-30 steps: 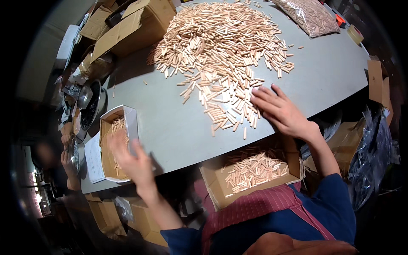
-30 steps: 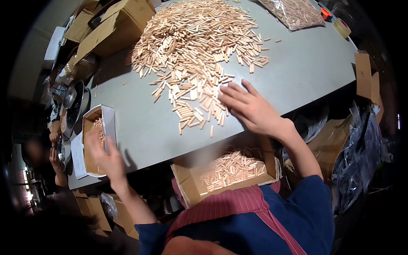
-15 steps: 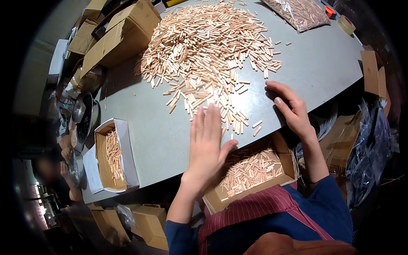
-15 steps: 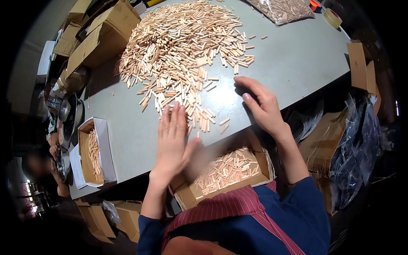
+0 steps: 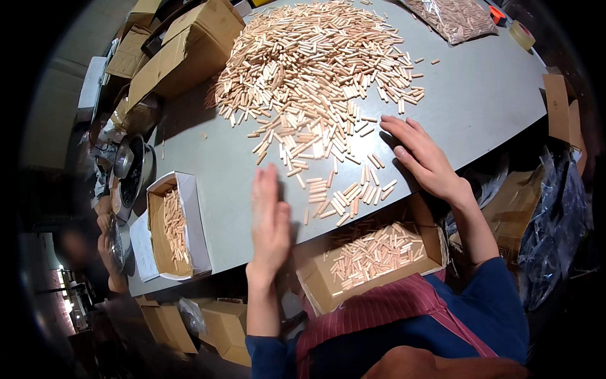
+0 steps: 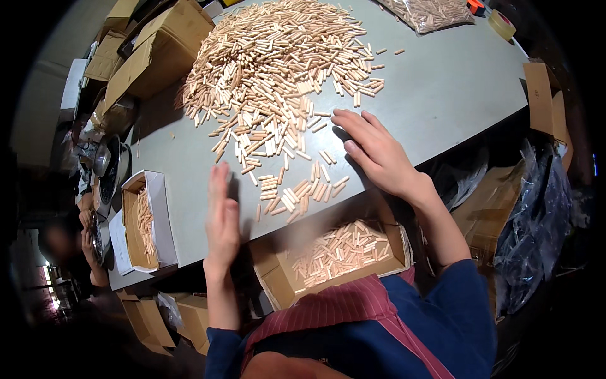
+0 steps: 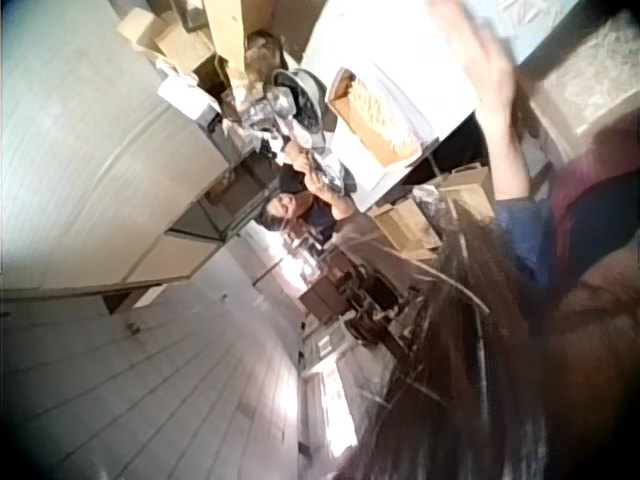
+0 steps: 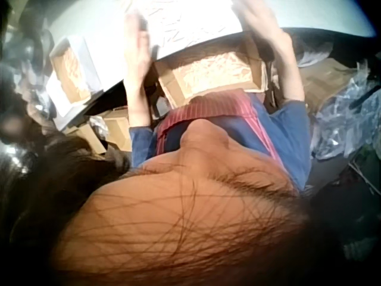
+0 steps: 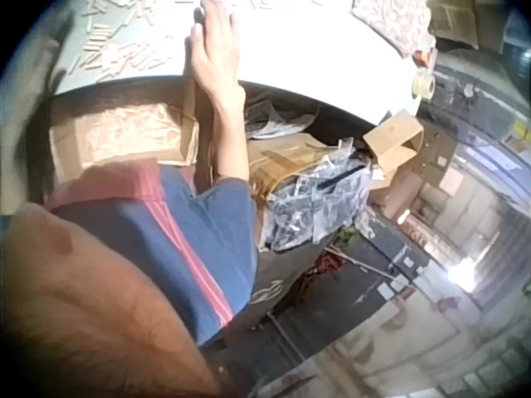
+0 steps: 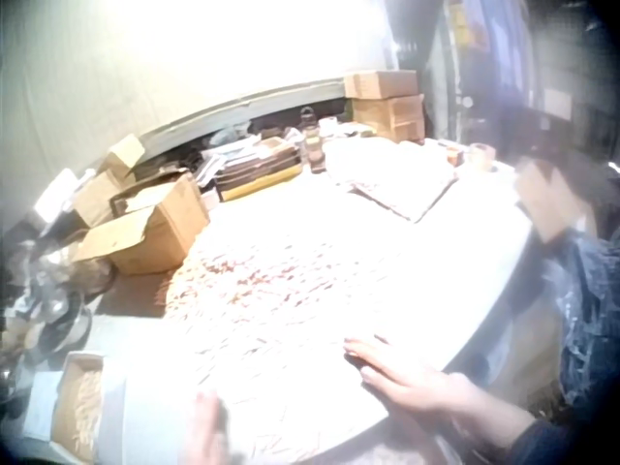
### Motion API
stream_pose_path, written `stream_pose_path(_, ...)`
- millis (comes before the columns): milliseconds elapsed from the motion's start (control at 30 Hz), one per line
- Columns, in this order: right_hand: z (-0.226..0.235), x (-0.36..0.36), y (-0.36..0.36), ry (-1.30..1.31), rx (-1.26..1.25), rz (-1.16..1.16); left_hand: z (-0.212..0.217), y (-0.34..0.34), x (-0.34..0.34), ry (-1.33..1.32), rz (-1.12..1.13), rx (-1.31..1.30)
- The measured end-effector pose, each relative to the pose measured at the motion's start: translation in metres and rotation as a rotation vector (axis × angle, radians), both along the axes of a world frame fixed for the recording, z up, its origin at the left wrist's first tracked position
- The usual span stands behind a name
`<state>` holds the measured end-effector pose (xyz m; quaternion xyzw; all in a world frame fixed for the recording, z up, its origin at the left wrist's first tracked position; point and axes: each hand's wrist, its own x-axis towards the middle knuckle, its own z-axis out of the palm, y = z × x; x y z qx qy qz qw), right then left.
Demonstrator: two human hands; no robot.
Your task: The person walks to a table and opens a plastic bag containing small wooden sticks. They pour the sticks onto the table and use both hands to sort and gather them into a cardboard box.
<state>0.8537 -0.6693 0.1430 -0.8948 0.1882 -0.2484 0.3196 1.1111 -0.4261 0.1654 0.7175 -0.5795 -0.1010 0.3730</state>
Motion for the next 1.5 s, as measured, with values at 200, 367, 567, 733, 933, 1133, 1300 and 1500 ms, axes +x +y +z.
stream_pose_path(200,0.010,0.033,0.015,-0.090,-0.066,0.013,-0.010,0.001,0.013,0.173,0.252,-0.090)
stream_pose_path(367,0.009,0.061,0.030,-0.102,-0.443,-0.067,-0.007,-0.001,0.010,-0.005,0.247,-0.104)
stream_pose_path(567,0.013,0.074,0.039,-0.093,-0.676,-0.089,-0.005,0.000,0.003,-0.133,0.203,-0.171)
stream_pose_path(733,0.016,0.078,0.037,-0.140,-0.633,-0.043,-0.005,-0.007,-0.009,-0.390,0.133,-0.246)
stream_pose_path(933,0.042,0.069,0.075,-0.322,-0.413,0.272,-0.005,0.002,-0.031,-0.396,-0.026,-0.332)
stream_pose_path(1133,0.041,0.069,0.069,-0.333,-0.290,0.325,-0.001,0.017,-0.020,-0.479,-0.022,-0.355)
stream_pose_path(1300,0.018,0.054,0.007,-0.253,-0.051,-0.076,0.039,0.064,0.052,-0.353,0.795,-0.386)
stream_pose_path(1500,-0.012,0.058,-0.012,-0.129,-0.163,-0.027,0.037,0.072,0.070,-0.561,0.846,-0.253)
